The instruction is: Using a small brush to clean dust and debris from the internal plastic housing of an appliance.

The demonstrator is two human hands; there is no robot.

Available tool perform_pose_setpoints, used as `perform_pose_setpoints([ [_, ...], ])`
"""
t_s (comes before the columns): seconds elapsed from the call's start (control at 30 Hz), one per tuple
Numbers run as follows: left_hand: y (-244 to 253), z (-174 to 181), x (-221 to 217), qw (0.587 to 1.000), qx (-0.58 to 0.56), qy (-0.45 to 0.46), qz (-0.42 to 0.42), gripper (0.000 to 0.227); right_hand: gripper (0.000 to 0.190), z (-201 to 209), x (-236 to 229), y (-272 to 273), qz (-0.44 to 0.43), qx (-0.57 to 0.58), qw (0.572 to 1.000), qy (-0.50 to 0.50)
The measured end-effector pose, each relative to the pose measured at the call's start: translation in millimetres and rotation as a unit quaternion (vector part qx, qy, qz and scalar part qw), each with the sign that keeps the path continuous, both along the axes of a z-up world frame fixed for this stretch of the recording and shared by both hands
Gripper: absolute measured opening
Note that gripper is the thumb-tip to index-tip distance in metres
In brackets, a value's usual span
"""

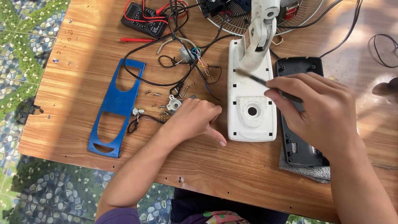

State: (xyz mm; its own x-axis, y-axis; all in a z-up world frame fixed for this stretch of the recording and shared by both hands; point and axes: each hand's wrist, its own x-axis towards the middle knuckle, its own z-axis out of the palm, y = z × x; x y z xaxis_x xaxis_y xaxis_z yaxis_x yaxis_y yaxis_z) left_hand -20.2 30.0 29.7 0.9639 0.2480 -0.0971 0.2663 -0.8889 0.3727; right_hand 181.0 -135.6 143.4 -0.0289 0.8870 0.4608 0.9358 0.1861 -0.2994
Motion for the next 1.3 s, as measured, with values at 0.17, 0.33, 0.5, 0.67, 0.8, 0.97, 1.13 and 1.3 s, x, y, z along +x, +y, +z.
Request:
perform_pose_setpoints([
  [0.17, 0.4, -9.7, 0.1, 1.0, 0.015, 0.003, -0.009, 0.084, 0.009, -3.2, -2.2, 0.7, 0.02, -0.068, 0.996, 0.055],
  [0.33, 1.2, -15.2, -0.6, 0.998, 0.053, 0.001, -0.016, 0.087, 0.005, -4.0, 0.9, 1.6, 0.056, -0.018, 0.998, 0.016],
  [0.5, -2.8, -14.9, 0.4, 0.999, 0.045, 0.006, -0.018, 0.087, 0.007, -9.9, 9.8, 5.6, 0.012, -0.001, 0.998, -0.06],
  [0.67, -2.1, -7.5, -1.0, 0.999, 0.037, 0.027, -0.018, 0.087, 0.005, -4.6, 15.9, 2.0, 0.047, -0.001, 0.995, 0.092],
  [0.8, -2.4, 4.9, 1.5, 0.997, -0.027, 0.072, 0.003, 0.075, 0.01, 11.3, 12.1, 6.8, 0.169, -0.064, 0.983, 0.045],
  [0.97, -5.0, 7.3, 7.9, 0.992, -0.02, 0.124, 0.016, 0.073, 0.015, 20.7, 8.4, -5.3, 0.188, -0.04, 0.981, 0.024],
  [1.13, -4.0, 3.5, 6.2, 0.988, -0.006, 0.151, 0.032, 0.075, 0.016, 26.0, 8.1, -10.9, 0.251, -0.085, 0.96, 0.092],
  [1.3, -6.9, 12.8, 11.0, 0.98, -0.013, 0.189, 0.056, 0.07, 0.013, 22.8, 12.0, -19.7, 0.225, -0.153, 0.96, 0.061],
])
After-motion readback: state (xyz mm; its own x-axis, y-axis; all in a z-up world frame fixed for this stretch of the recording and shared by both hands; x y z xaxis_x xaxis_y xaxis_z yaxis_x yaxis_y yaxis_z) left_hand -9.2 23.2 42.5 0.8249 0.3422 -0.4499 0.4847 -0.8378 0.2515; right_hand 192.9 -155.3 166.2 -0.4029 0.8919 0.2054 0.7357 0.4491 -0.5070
